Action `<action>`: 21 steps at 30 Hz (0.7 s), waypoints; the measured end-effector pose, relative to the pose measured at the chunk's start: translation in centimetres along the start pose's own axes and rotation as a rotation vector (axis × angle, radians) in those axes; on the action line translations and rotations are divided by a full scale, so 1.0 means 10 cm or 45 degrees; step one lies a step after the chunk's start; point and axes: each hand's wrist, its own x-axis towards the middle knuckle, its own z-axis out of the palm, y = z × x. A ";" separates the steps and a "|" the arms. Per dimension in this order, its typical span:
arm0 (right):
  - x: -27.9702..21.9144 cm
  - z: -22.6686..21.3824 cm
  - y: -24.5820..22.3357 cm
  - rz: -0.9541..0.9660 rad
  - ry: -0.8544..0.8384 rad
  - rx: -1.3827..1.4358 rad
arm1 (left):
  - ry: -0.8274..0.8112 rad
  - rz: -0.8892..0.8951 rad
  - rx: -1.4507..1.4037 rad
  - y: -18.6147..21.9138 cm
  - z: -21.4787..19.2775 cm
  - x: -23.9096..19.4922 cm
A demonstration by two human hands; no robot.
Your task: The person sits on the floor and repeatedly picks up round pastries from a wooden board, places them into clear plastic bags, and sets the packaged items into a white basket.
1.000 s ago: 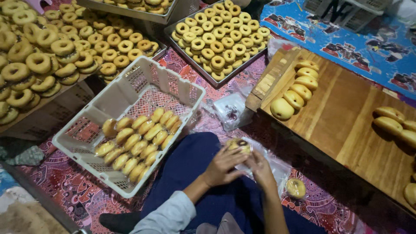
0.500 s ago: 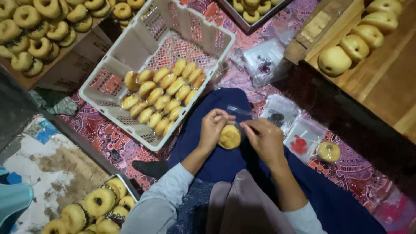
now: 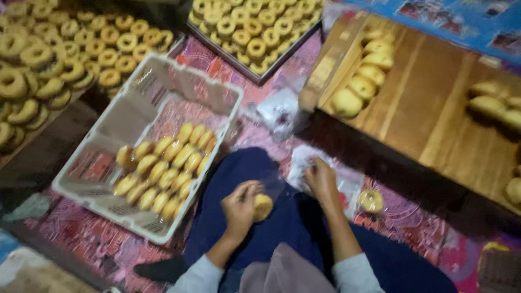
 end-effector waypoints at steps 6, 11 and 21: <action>-0.95 0.54 0.40 0.255 -0.790 1.232 | 0.045 0.205 0.054 0.26 0.14 -0.12; -0.78 1.23 0.52 0.275 -0.716 1.594 | 0.136 0.574 0.421 -0.36 0.01 -0.04; -0.66 1.05 0.17 0.034 -0.145 0.802 | -0.027 -0.334 -0.305 -0.89 -0.07 -0.04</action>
